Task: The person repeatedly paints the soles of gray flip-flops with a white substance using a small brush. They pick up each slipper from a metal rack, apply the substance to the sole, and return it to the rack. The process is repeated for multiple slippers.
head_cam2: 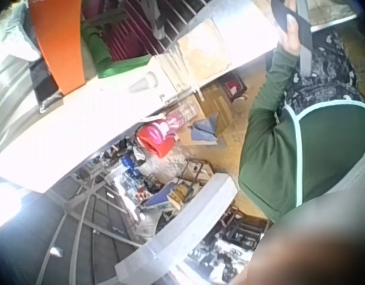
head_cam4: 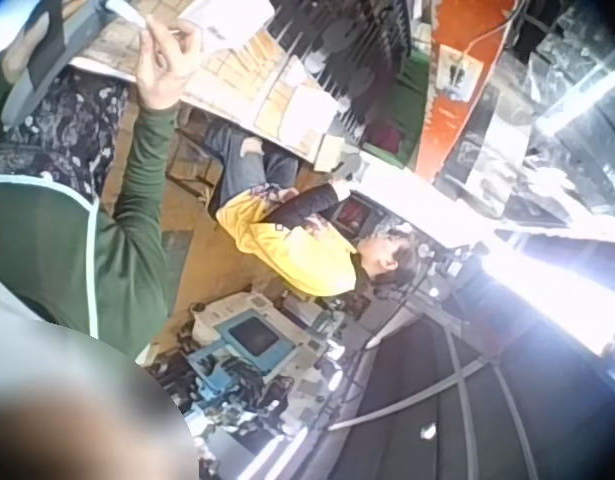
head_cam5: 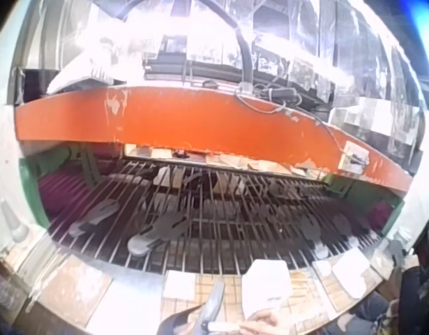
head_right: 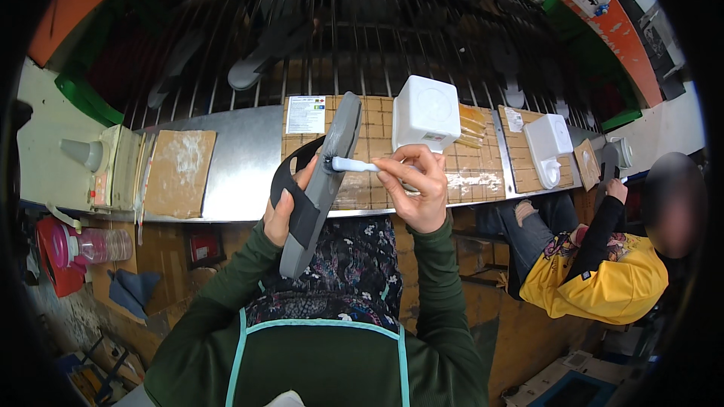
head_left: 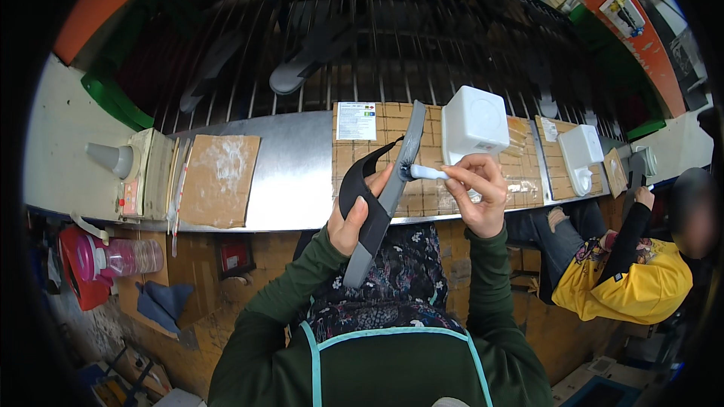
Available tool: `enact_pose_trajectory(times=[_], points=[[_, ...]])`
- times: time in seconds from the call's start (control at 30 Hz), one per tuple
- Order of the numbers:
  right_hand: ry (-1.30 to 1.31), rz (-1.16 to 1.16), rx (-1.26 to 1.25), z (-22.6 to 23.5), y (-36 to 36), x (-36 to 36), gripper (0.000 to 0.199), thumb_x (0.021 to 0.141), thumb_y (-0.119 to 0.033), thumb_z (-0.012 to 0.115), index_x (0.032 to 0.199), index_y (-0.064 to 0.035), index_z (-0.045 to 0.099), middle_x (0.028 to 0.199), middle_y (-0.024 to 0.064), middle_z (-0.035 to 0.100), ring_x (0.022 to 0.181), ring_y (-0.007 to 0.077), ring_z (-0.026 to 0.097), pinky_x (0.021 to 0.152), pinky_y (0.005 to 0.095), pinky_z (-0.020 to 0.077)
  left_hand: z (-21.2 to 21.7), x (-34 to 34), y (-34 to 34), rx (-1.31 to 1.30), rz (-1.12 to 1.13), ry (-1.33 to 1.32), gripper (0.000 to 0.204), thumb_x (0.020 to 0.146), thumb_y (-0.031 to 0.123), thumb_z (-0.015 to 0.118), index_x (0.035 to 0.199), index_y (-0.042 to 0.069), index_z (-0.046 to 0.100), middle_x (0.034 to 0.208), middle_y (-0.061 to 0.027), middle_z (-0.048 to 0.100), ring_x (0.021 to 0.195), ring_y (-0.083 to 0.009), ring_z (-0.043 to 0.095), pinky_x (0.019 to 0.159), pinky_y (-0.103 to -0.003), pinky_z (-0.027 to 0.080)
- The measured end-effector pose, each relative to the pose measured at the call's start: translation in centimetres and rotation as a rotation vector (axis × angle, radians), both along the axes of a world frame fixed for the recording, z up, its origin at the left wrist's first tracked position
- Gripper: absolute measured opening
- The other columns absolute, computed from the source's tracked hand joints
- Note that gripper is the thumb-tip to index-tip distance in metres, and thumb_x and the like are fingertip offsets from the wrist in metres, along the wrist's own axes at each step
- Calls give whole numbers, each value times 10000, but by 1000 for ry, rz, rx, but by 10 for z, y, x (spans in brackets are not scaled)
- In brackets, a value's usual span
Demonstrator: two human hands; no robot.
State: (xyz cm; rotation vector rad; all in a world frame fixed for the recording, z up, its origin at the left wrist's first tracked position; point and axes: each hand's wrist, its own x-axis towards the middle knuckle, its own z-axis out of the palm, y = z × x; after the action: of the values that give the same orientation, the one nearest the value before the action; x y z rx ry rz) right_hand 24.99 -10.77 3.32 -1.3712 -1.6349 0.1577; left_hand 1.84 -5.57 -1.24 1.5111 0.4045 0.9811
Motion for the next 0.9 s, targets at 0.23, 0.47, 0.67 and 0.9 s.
enact_pose_trajectory(times=[0.23,0.47,0.67,0.9], points=[[11,8,-7,-4,-1,-4,232,750,-57,761,976,-111,767,889,15,606,649,110,516,791,299,310,-3,3,1,-58,-6,-14,697,1014,452,239,1472,-73,277,1475,-201,376,1341,-248,391,1112,-341,272],[11,13,-36,-5,-4,-8,245,737,-63,770,976,-119,768,891,12,613,665,116,513,791,298,314,-6,1,5,-105,-65,-25,762,1017,503,241,1500,-83,174,1526,-184,297,1374,-225,348,1126,-326,258],[-28,5,-40,-3,-7,-11,253,727,-69,776,973,-128,769,880,4,619,686,121,497,758,294,310,-8,5,7,-123,-67,-57,773,1018,518,207,1507,-75,137,1529,-184,290,1386,-222,335,1129,-326,264],[-132,5,-27,2,-9,-13,238,733,-100,771,967,-145,770,883,-5,628,700,132,506,749,309,298,-6,10,8,-132,-41,-103,765,1020,512,189,1509,-73,130,1533,-194,280,1397,-234,324,1137,-332,257]])
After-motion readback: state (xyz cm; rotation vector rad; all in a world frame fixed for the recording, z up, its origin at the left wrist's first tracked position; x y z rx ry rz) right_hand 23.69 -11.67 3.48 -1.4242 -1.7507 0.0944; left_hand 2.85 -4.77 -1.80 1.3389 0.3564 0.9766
